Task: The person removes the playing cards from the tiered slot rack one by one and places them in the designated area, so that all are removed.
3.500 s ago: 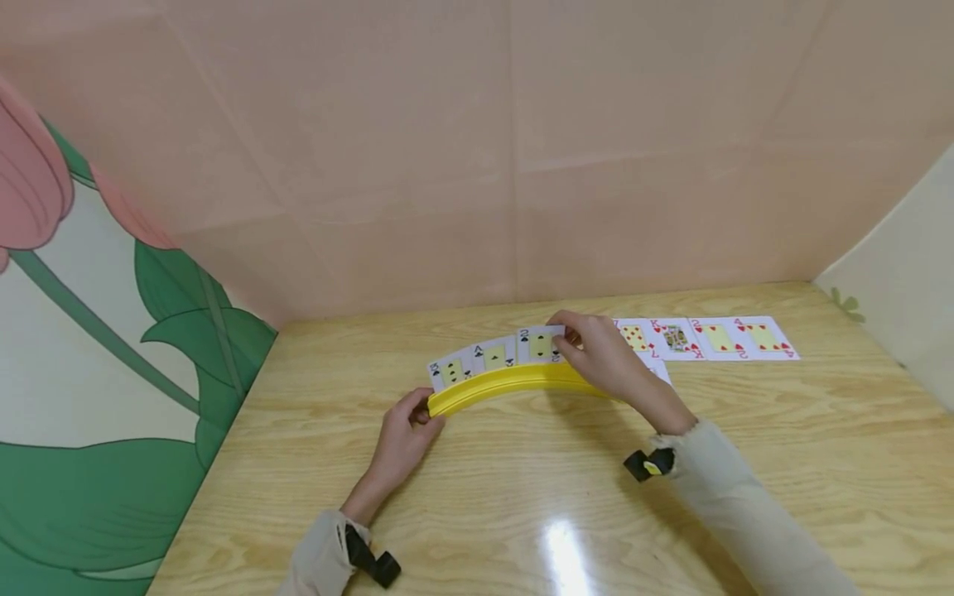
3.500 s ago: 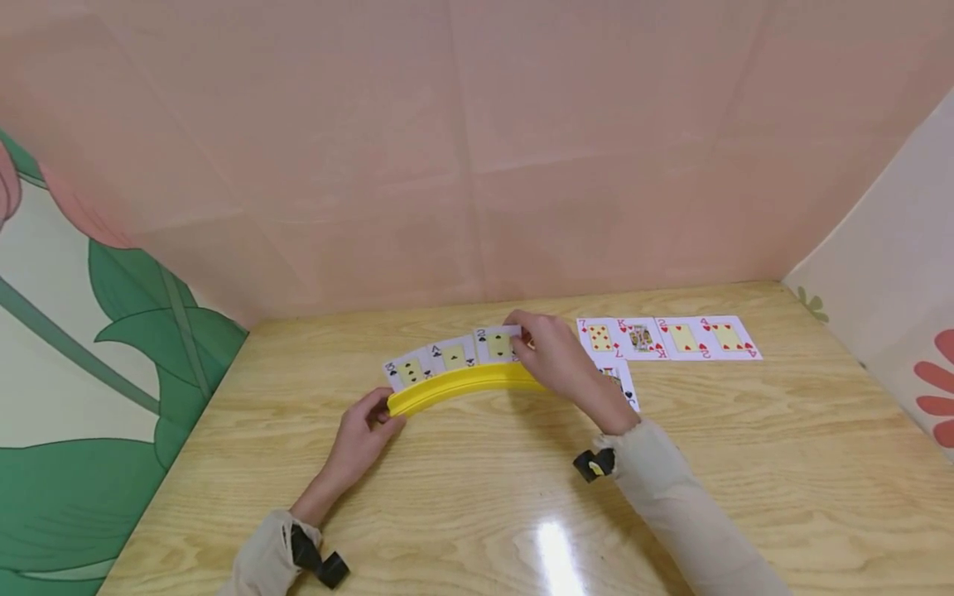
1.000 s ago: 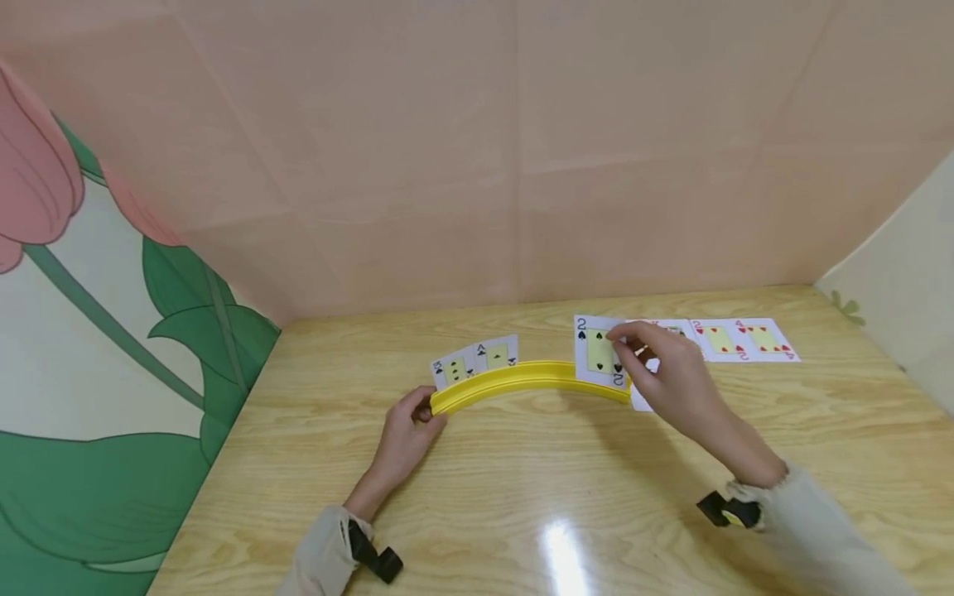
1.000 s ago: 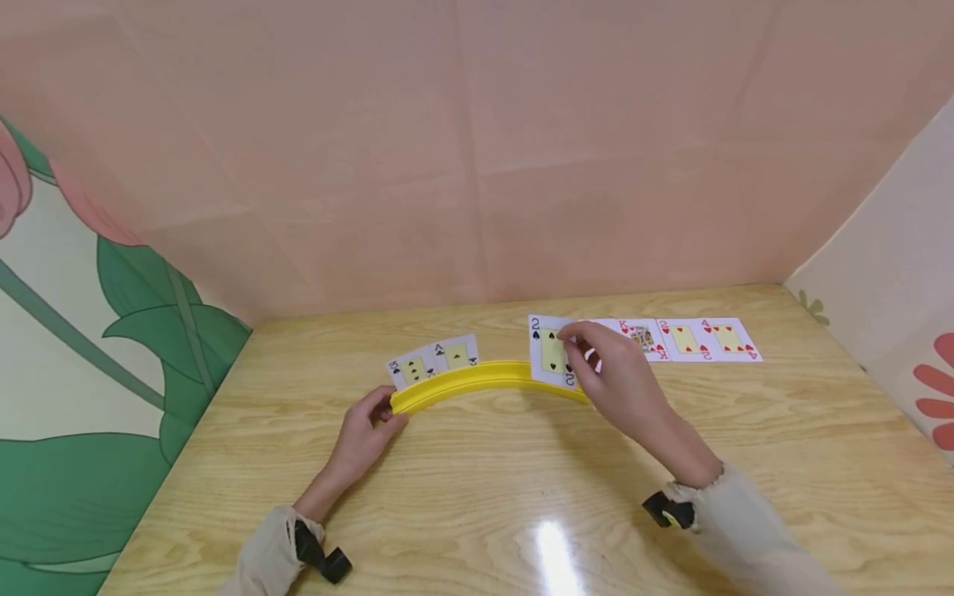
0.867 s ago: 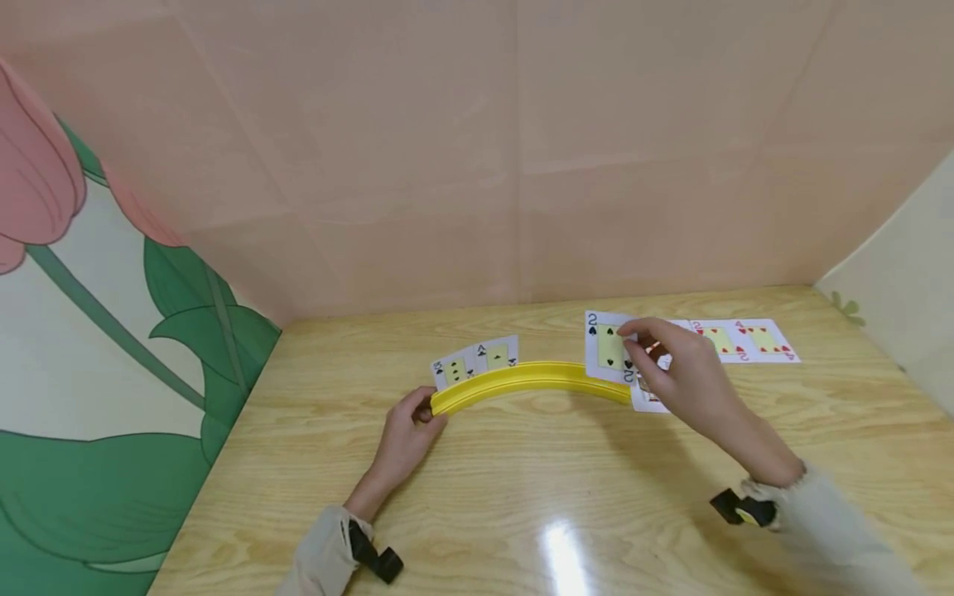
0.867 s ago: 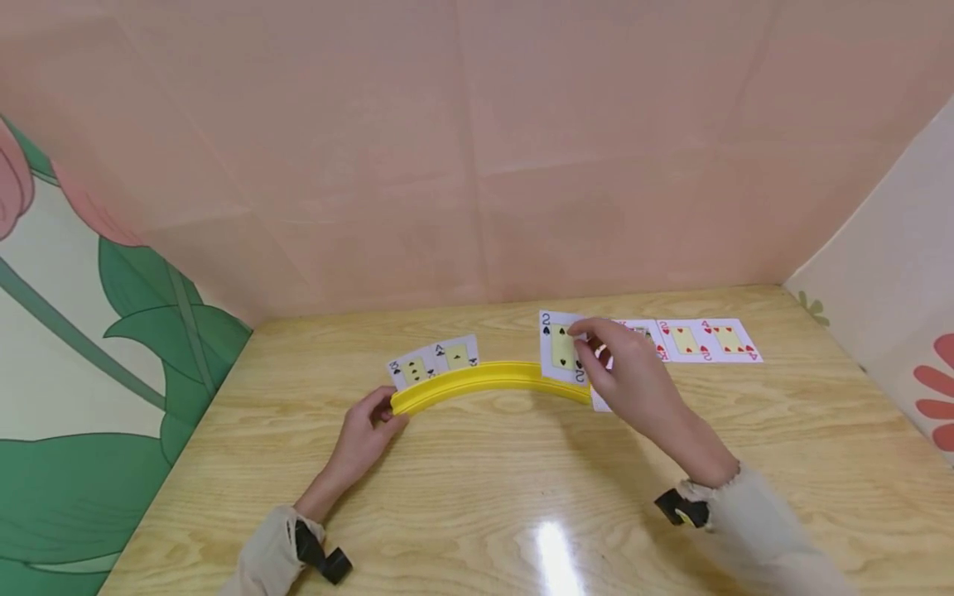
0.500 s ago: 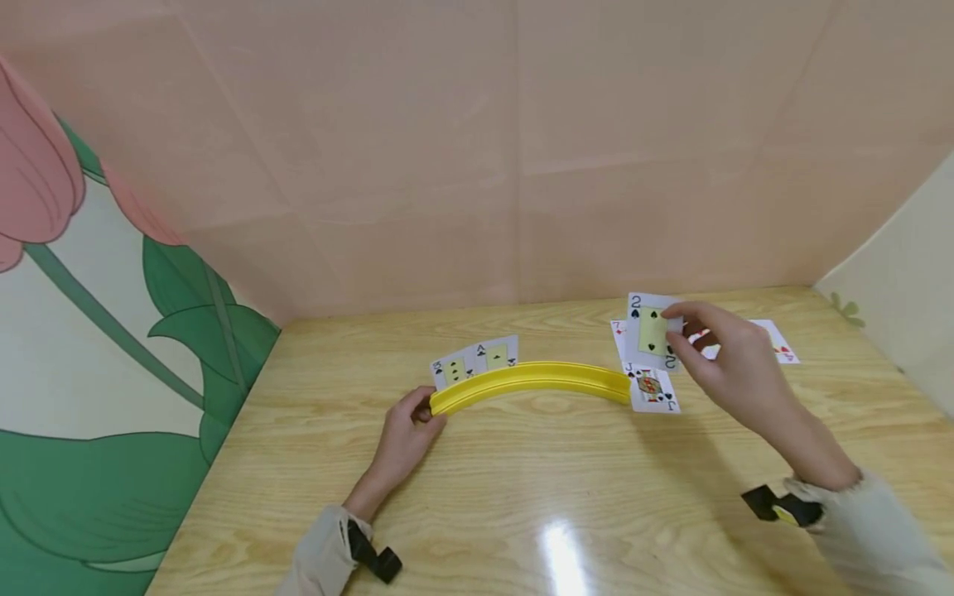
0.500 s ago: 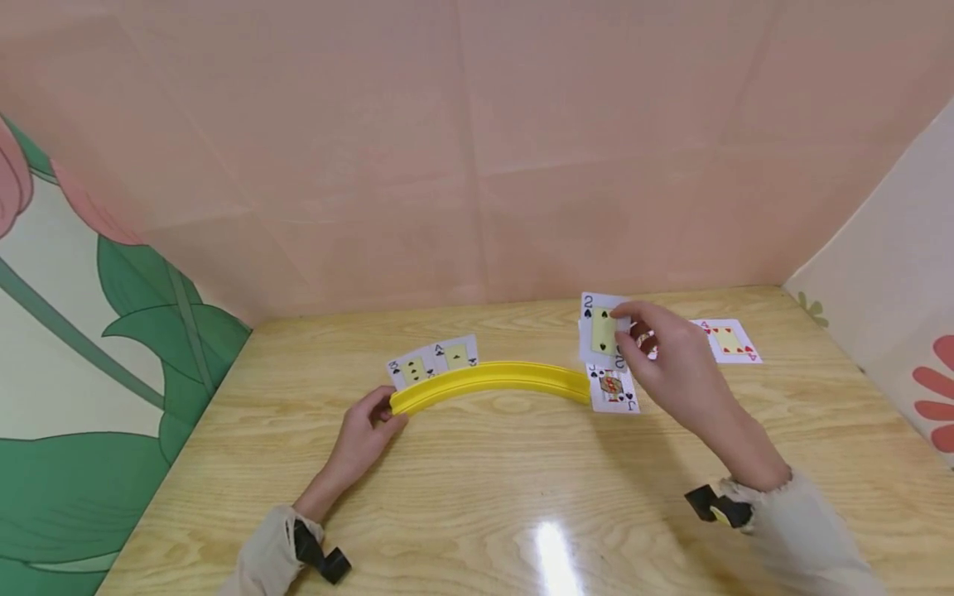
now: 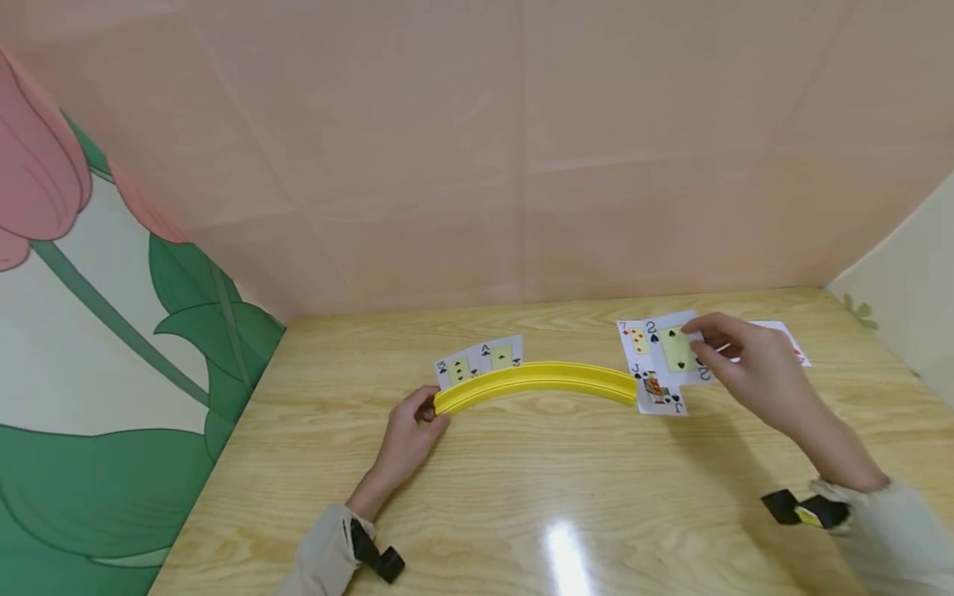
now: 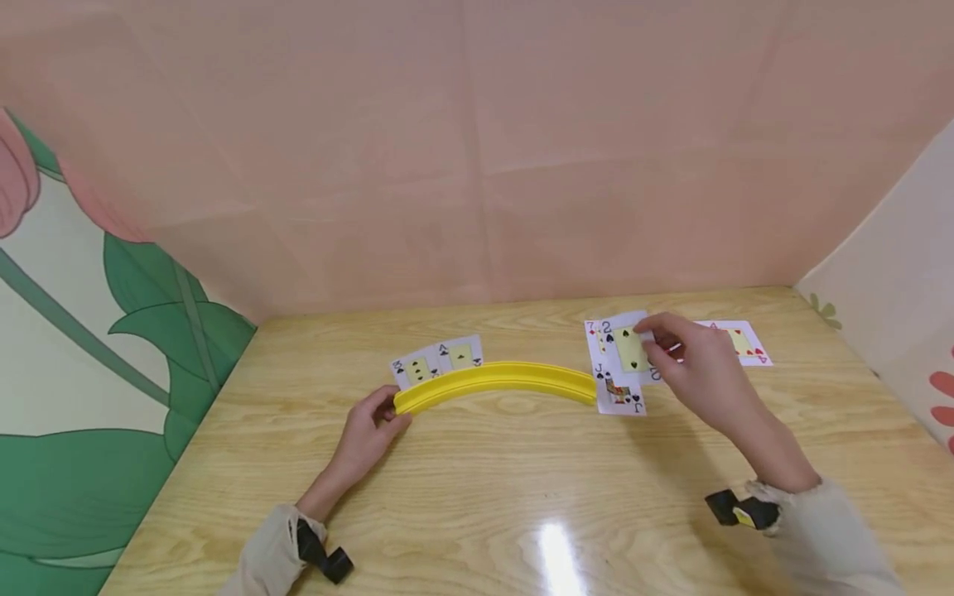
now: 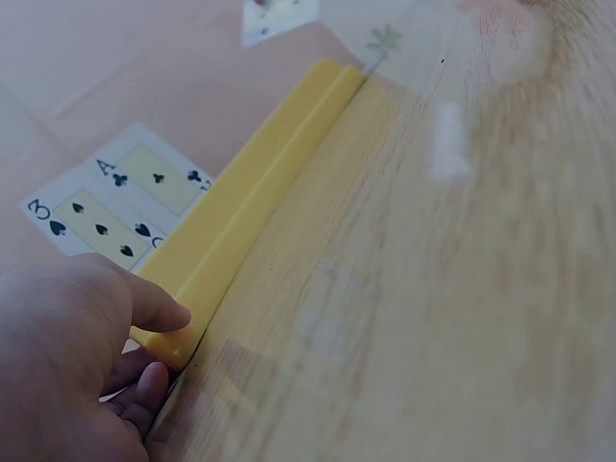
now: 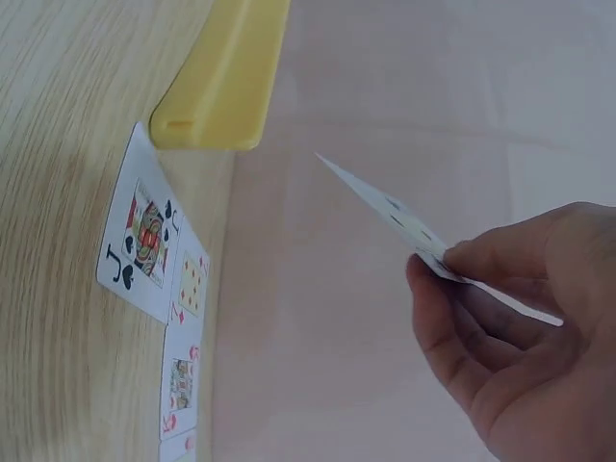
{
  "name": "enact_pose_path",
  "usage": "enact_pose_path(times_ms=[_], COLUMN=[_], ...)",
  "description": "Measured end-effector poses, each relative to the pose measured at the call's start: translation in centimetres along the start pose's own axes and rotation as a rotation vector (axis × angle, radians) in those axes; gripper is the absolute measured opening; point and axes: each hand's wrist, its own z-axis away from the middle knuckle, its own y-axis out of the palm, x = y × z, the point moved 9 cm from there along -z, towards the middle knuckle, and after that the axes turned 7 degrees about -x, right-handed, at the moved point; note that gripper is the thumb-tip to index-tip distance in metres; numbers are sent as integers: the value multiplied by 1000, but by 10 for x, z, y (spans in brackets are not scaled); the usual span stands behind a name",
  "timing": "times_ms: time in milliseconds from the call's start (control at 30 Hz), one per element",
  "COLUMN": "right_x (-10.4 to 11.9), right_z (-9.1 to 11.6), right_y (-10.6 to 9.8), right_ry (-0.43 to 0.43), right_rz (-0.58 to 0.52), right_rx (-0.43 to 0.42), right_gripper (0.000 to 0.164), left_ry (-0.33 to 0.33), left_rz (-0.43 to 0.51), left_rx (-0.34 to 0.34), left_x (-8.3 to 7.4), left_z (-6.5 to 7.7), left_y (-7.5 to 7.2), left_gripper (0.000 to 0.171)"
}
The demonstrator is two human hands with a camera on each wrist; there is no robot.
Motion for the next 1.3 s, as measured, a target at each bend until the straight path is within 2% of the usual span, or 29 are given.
enact_pose_path(times_ms=[167, 367, 567, 733, 933, 1100, 1300], right_x=[-20, -43, -67, -83, -104, -116, -124], right_z=[4, 11, 18, 24, 36, 43, 49], right_y=[5, 8, 12, 17, 28, 37, 43], right_ry=[92, 151, 220, 239, 275, 273, 283], right_rz=[-26, -40, -96, -128, -95, -54, 0], right_rx=[87, 173, 229, 261, 347, 403, 457], right_gripper=[17, 14, 16, 16, 14, 13, 13], left_ry=[1, -5, -11, -25, -5, 21, -12], left_rz=[-10, -9, -19, -21, -17, -23, -26], left_rx=[-3, 3, 13, 11, 9, 11, 12], left_x=[0, -2, -2, 1, 0, -1, 2], left_z=[0, 0, 0, 1, 2, 1, -1], left_y=[0, 2, 4, 3, 1, 2, 4], left_gripper=[32, 33, 33, 32, 32, 32, 32])
